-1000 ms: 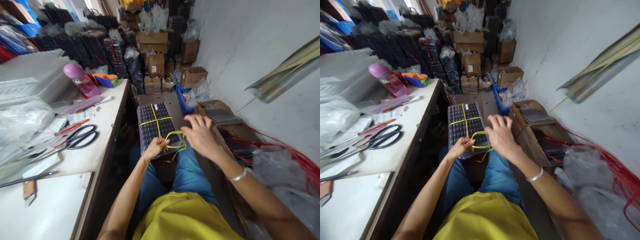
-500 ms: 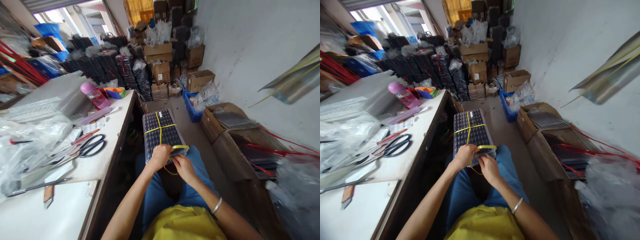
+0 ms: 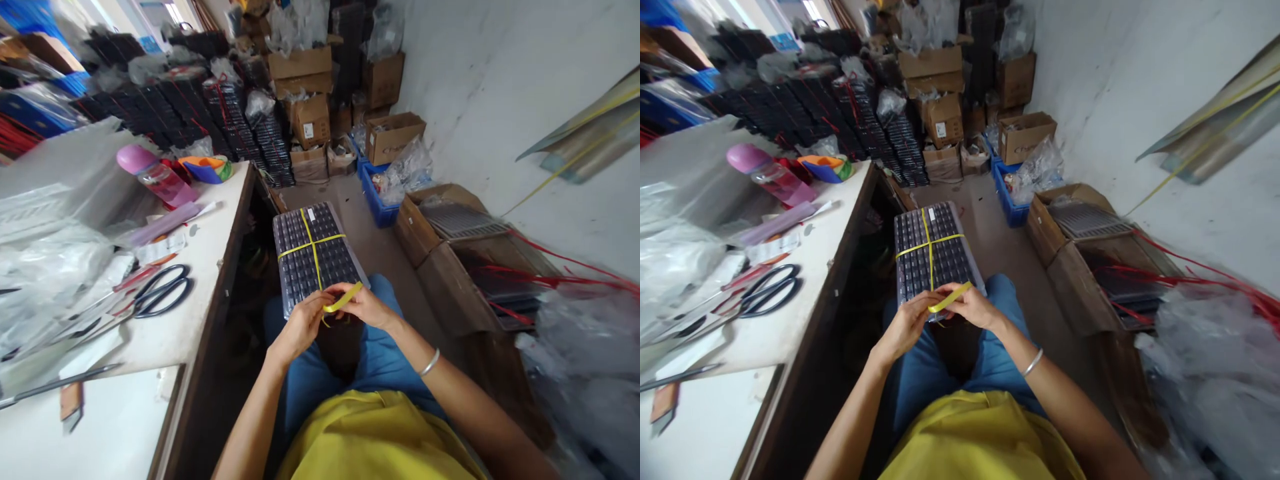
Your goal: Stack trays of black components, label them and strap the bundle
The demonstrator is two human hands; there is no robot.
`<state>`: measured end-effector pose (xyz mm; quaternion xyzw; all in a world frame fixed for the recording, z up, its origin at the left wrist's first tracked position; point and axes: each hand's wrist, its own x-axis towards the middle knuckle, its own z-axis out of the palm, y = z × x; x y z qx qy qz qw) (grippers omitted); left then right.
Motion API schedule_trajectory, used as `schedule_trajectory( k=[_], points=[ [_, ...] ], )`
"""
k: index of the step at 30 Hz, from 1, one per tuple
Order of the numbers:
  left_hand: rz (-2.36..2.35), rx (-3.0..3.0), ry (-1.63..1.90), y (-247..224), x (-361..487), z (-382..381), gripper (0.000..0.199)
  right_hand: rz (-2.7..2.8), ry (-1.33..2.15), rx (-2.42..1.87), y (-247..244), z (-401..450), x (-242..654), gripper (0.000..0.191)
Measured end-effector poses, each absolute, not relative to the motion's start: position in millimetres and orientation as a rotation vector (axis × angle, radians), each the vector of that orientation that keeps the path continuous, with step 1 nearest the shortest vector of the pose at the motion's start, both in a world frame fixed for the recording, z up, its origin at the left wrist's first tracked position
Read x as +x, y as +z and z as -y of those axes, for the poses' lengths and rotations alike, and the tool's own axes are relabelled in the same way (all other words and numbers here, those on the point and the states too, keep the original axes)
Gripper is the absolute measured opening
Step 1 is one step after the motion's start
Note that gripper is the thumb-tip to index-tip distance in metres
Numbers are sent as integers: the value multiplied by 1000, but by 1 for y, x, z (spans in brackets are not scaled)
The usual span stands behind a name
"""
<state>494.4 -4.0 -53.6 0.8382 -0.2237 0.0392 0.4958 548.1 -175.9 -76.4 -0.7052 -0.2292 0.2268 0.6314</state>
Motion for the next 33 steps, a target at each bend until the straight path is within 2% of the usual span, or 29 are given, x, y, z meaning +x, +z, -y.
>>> schedule_trajectory(
  k=[4, 9, 13, 18, 22, 28, 31, 33],
  points=[
    [413, 1955, 150, -62, 506, 8, 25, 503, 437, -1852, -76, 183, 535, 14],
    [241, 1951, 312, -76, 529, 11, 22, 519, 239, -2113, -79, 183, 499, 22],
    [38, 1954, 417, -83, 541, 12, 19, 525, 173, -2203, -103, 182, 484, 27],
    [-198, 1914, 481, -92, 549, 14, 18, 528, 129, -2244, -146, 175, 486, 24],
    [-301, 1834, 520, -94, 548, 15, 18, 536, 82, -2216, -161, 170, 497, 22],
    [-60, 1733, 184, -91, 547, 8, 24, 522, 2, -2034, -143, 179, 498, 23],
    [-26, 1702, 58, -91, 553, 7, 24, 592, -10, -1912, -133, 177, 501, 34],
    [-36, 1694, 40, -90, 557, 8, 24, 658, -36, -1864, -129, 172, 508, 32]
  ],
)
